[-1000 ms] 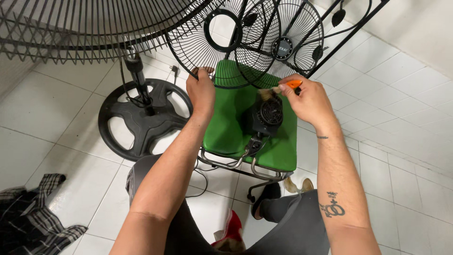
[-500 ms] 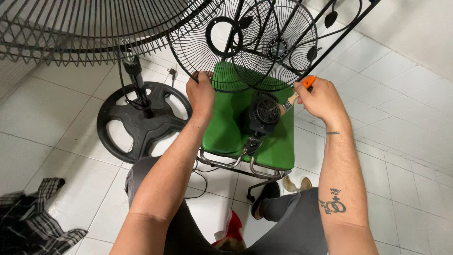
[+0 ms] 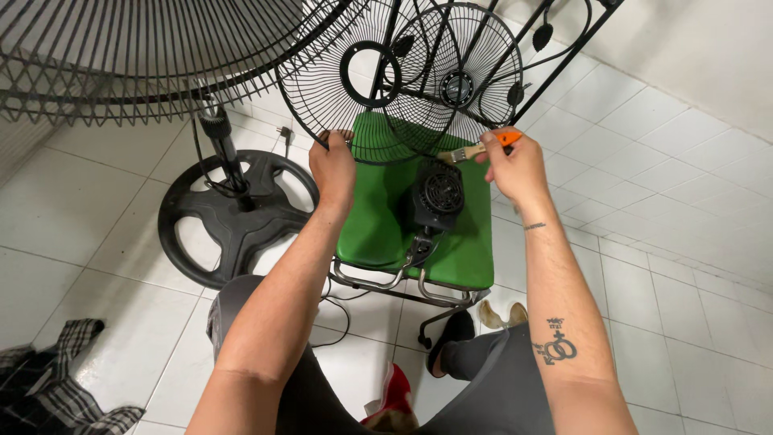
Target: The person removes the front grille of a small green fan, then uses a screwdriver to detach the fan blades from the motor hub. The person then removes the rear grille and brushes the motor housing. The clip ends with the fan partially disassembled.
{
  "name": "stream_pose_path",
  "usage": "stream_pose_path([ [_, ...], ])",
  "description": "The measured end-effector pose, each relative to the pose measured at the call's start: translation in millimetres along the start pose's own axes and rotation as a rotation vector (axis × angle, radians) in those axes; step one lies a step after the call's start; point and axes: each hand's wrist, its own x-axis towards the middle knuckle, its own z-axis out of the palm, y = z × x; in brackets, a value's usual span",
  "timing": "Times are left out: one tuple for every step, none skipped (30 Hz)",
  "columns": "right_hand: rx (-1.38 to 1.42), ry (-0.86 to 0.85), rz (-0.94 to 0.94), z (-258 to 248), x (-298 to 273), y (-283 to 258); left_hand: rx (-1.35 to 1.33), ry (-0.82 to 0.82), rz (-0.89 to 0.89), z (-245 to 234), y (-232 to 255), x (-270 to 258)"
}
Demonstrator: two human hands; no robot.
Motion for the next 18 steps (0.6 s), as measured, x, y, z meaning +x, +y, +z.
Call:
stream_pose_path([
  [0.137, -0.035, -0.015, 4.9, 1.0, 0.0, -0.022, 0.001, 0.012, 0.9, -0.4, 1.1],
  [0.274, -0.069, -0.028, 8.0, 1.0, 0.7, -0.042, 0.001, 0.022, 1.3, -1.5, 1.4],
  [0.144, -0.024, -0.012, 8.3, 1.3, 1.7, -0.031, -0.001, 0.007, 1.7, -2.7, 1.6],
  [0.013, 0.019, 0.002, 8.3, 3.0, 2.4, -0.02, 0.001, -0.006, 1.5, -3.5, 2.4],
  [-0.117, 0.062, 0.016, 8.3, 4.3, 3.3, -0.009, 0.002, -0.02, 1.3, -4.2, 3.0],
  [0.002, 0.01, 0.018, 6.7, 6.4, 3.9, -0.022, 0.001, -0.009, 1.2, -4.5, 3.7],
  [0.12, -0.042, 0.021, 4.7, 8.4, 4.4, -0.036, -0.001, 0.002, 1.1, -4.6, 4.3],
  [0.239, -0.097, 0.021, 5.5, 10.5, 4.3, -0.049, 0.0, 0.014, 0.4, -4.0, 5.1],
  [0.214, -0.114, 0.019, 7.0, 12.1, 4.2, -0.05, 0.004, 0.015, -0.5, -3.2, 5.9],
  [0.189, -0.129, 0.019, 7.4, 12.0, 4.7, -0.051, 0.005, 0.015, -0.6, -2.8, 5.5],
  [0.164, -0.143, 0.02, 6.9, 11.7, 5.1, -0.051, 0.006, 0.014, -0.7, -2.5, 4.9],
  [-0.014, -0.045, -0.048, 4.9, 10.2, 5.9, -0.044, 0.003, -0.007, -0.5, -2.4, 4.2],
  [-0.192, 0.053, -0.116, 3.3, 8.7, 6.1, -0.036, 0.001, -0.027, -0.1, -2.0, 3.6],
  [-0.368, 0.148, -0.187, 2.3, 8.7, 4.6, -0.029, 0.004, -0.046, -1.0, -0.6, 3.9],
  [-0.194, 0.098, -0.124, -0.4, 8.1, 2.6, -0.045, -0.002, -0.041, -1.9, 0.8, 4.2],
  [-0.02, 0.047, -0.058, -4.8, 6.6, 0.8, -0.062, -0.008, -0.037, -2.4, 1.4, 3.7],
  [0.153, -0.005, 0.008, -8.7, 4.7, -1.0, -0.078, -0.013, -0.033, -3.0, 1.8, 3.3],
  [0.05, -0.023, 0.0, -11.5, 0.9, -2.4, -0.064, -0.009, -0.028, -3.9, 2.4, 3.4],
])
